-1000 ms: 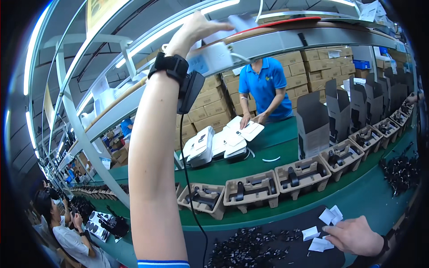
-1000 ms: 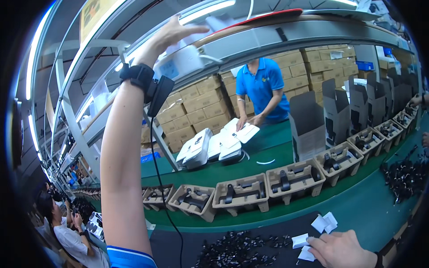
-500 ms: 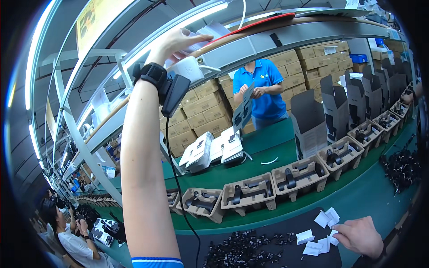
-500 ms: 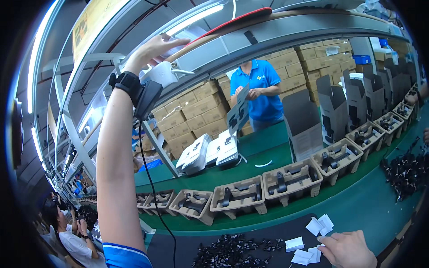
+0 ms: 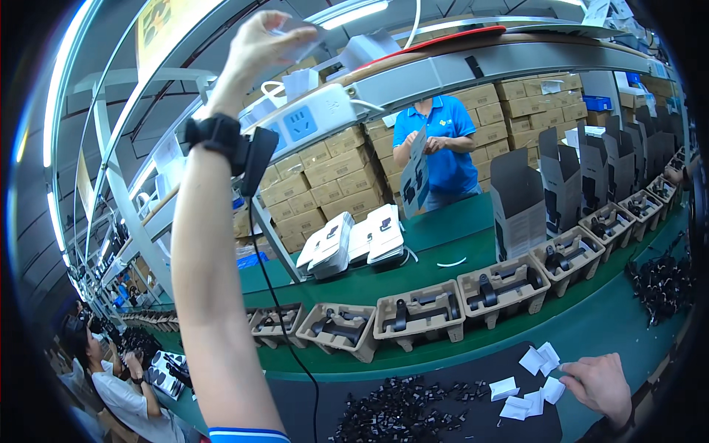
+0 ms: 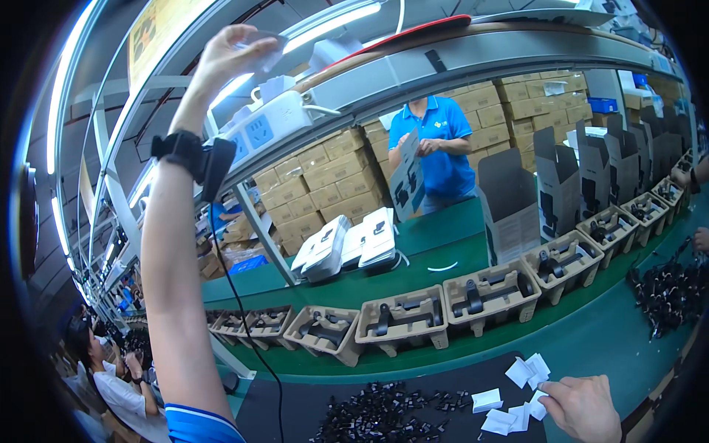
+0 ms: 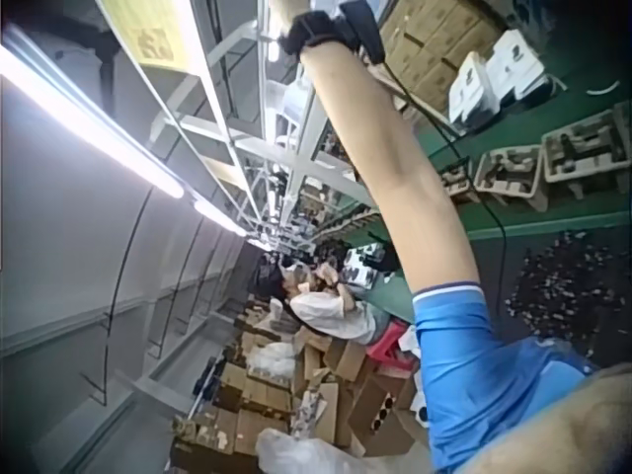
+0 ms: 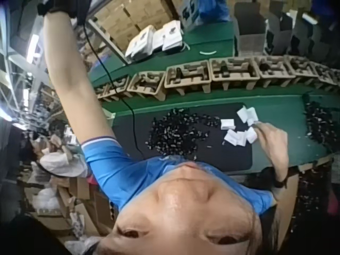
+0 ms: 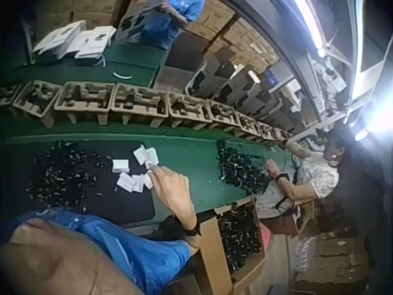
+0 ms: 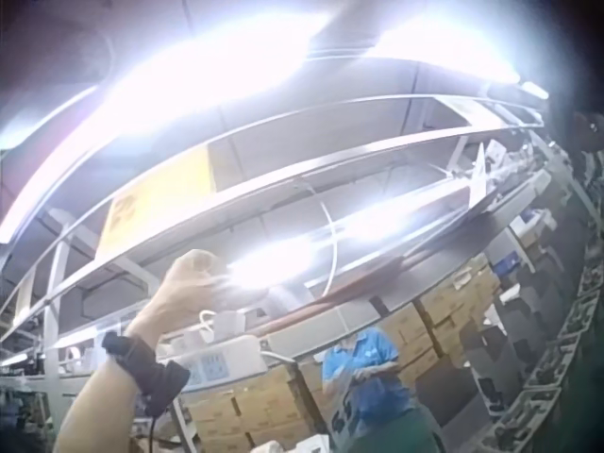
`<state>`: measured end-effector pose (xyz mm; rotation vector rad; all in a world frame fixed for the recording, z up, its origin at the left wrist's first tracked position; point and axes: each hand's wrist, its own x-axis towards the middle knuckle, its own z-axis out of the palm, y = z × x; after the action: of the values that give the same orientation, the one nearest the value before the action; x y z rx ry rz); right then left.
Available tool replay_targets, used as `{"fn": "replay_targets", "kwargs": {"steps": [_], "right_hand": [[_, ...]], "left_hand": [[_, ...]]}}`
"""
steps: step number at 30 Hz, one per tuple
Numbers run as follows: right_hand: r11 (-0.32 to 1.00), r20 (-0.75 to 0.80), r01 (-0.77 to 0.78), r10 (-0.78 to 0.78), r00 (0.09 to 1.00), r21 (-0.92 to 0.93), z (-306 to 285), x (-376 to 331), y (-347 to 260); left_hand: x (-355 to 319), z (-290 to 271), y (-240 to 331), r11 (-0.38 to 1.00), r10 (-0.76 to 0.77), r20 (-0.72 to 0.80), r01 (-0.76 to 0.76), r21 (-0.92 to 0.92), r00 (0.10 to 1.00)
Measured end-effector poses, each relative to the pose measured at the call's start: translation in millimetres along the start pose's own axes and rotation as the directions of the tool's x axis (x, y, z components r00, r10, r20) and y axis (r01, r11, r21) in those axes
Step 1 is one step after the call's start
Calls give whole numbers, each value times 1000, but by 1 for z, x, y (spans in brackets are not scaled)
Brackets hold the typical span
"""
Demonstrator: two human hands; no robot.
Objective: The person is sorting small black electronic components and placing them into white plastic bags on a production line.
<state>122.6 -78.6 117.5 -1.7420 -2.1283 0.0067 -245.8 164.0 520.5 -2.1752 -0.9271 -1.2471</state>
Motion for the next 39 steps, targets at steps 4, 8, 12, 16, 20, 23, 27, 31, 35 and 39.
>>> {"fn": "replay_targets", "kwargs": {"steps": [4, 8, 12, 16, 20, 23, 27, 31, 35, 39], "right_hand": [[946, -131, 134, -99, 986, 296, -5, 2, -29], [703, -216, 434, -382, 899, 564, 10, 15, -79], [484, -398, 517, -333, 855, 706, 47, 50, -164], [278, -505, 657, -459, 731, 700, 92, 66, -250], [297, -201, 402, -531, 823, 866, 147, 51, -314], [334, -29, 265, -571, 820, 904, 186, 43, -359], [449, -12, 344, -594, 804, 824, 227, 19, -413], [647, 349, 148, -574, 741, 748, 251, 9, -468], [644, 350, 378, -716, 604, 665, 290, 2, -510], [631, 283, 485, -740, 610, 606, 331, -1, -539]], "left_hand": [[-40, -44, 19, 985, 85, -46, -91, -148, 995], [-156, -79, 89, 816, 314, -73, -308, -489, 947], [-263, -62, 74, 892, 299, 227, -187, -412, 927], [-411, -84, 76, 873, 61, 432, 162, -459, 900], [-520, -116, 56, 810, -237, 444, 428, -400, 864], [-588, -136, 49, 779, -341, 448, 515, -358, 826], [-663, -156, 38, 688, -466, 374, 594, -417, 802], [-733, -176, 34, 603, -564, 317, 642, -474, 763], [-783, -191, 22, 505, -674, 284, 706, -497, 682], [-816, -190, 6, 390, -797, 223, 761, -519, 561]]}}
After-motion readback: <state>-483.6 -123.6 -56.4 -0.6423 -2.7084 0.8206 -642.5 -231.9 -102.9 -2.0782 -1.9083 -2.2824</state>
